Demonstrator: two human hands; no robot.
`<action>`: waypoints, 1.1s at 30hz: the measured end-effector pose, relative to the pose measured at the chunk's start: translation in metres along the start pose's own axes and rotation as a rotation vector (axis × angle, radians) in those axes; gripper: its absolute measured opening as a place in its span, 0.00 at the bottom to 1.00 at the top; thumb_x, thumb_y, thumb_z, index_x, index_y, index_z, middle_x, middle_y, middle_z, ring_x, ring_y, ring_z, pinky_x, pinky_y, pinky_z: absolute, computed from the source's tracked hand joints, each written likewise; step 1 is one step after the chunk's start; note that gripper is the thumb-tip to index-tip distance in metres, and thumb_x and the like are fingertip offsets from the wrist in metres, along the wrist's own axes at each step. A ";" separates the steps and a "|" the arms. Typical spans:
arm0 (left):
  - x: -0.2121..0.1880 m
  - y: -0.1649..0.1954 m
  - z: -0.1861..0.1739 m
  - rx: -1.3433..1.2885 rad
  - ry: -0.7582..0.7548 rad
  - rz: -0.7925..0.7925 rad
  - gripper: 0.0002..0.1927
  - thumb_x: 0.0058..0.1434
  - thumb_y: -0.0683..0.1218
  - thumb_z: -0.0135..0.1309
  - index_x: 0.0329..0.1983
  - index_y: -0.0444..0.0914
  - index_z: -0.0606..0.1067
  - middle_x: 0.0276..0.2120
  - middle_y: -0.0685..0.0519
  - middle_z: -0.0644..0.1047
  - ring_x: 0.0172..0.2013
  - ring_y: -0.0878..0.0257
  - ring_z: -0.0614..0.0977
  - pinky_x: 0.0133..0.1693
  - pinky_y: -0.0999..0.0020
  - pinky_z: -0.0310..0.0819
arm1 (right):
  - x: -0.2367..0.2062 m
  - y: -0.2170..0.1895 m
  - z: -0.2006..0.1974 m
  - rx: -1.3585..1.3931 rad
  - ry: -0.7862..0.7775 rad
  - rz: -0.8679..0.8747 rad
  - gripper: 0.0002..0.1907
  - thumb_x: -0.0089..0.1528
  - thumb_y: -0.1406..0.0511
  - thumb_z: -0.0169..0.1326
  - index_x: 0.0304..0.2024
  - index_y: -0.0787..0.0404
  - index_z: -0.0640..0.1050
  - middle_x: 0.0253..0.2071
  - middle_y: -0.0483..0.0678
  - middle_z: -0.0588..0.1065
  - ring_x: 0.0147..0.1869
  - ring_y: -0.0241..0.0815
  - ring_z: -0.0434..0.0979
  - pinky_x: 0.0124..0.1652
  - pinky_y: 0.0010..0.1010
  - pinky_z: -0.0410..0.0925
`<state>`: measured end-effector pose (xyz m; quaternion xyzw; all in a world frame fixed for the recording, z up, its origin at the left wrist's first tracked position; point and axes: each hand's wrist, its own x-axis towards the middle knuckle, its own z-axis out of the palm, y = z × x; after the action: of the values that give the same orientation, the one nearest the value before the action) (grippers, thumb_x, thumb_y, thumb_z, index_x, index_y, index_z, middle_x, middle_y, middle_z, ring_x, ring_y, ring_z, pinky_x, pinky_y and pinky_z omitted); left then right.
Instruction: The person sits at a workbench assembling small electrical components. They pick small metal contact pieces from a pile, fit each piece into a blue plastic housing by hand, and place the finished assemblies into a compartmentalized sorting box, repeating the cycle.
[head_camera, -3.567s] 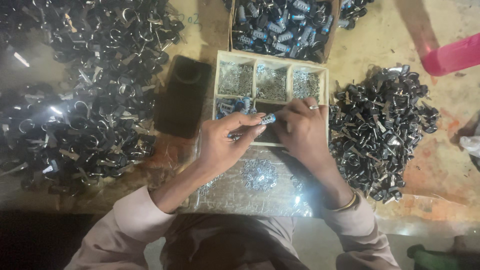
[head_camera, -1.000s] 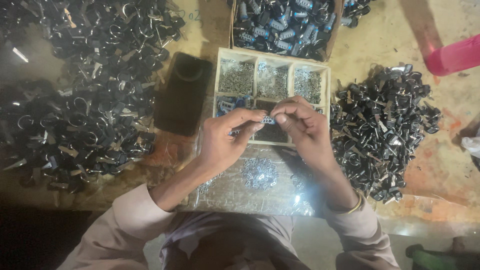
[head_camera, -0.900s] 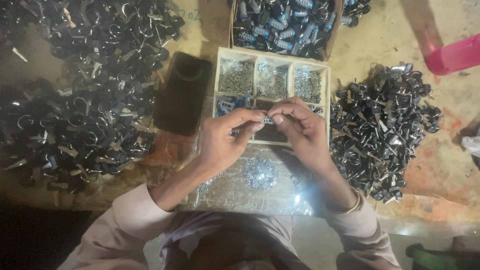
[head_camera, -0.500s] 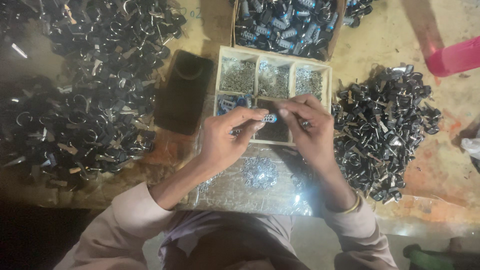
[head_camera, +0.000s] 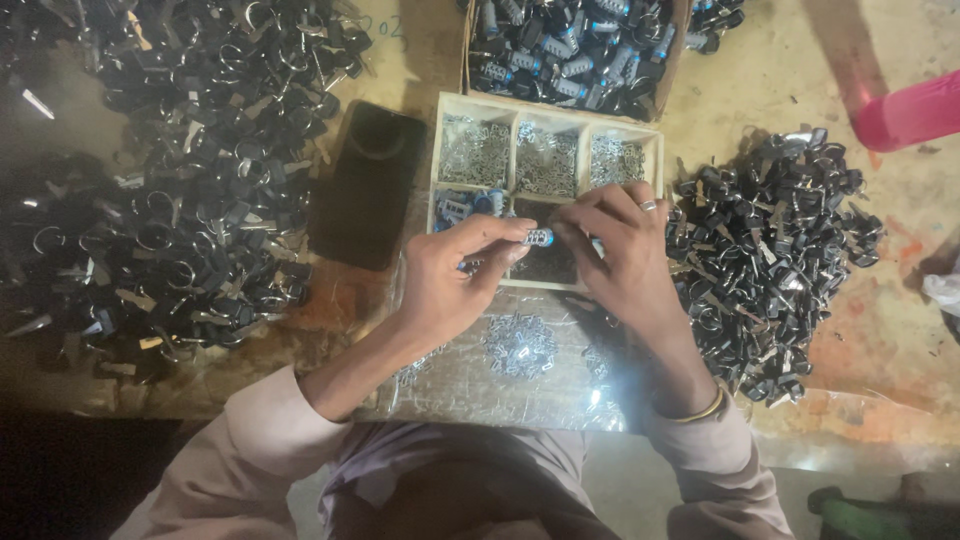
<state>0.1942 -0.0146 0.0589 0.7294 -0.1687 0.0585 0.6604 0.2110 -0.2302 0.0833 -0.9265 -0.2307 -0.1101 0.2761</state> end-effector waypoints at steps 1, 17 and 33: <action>0.000 0.000 0.001 0.004 -0.007 -0.001 0.09 0.65 0.33 0.60 0.47 0.33 0.78 0.48 0.47 0.84 0.50 0.62 0.87 0.50 0.70 0.85 | 0.000 0.000 -0.003 0.036 -0.012 -0.042 0.06 0.61 0.70 0.62 0.42 0.59 0.82 0.41 0.47 0.75 0.48 0.50 0.69 0.51 0.42 0.59; -0.001 0.000 0.001 0.030 -0.003 -0.047 0.10 0.64 0.34 0.60 0.47 0.34 0.79 0.48 0.48 0.84 0.48 0.63 0.88 0.46 0.71 0.86 | -0.006 -0.024 0.005 0.391 0.061 0.211 0.08 0.62 0.74 0.61 0.45 0.65 0.82 0.45 0.49 0.81 0.43 0.38 0.83 0.43 0.27 0.75; 0.000 0.000 -0.002 -0.136 0.015 0.000 0.09 0.67 0.34 0.60 0.50 0.31 0.78 0.48 0.47 0.83 0.49 0.62 0.87 0.51 0.71 0.85 | -0.013 0.009 -0.059 0.166 -0.165 0.027 0.12 0.58 0.71 0.63 0.44 0.60 0.82 0.42 0.50 0.80 0.39 0.46 0.80 0.37 0.34 0.72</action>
<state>0.1940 -0.0125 0.0590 0.6825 -0.1671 0.0524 0.7096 0.2000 -0.2746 0.1230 -0.9094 -0.2485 -0.0102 0.3333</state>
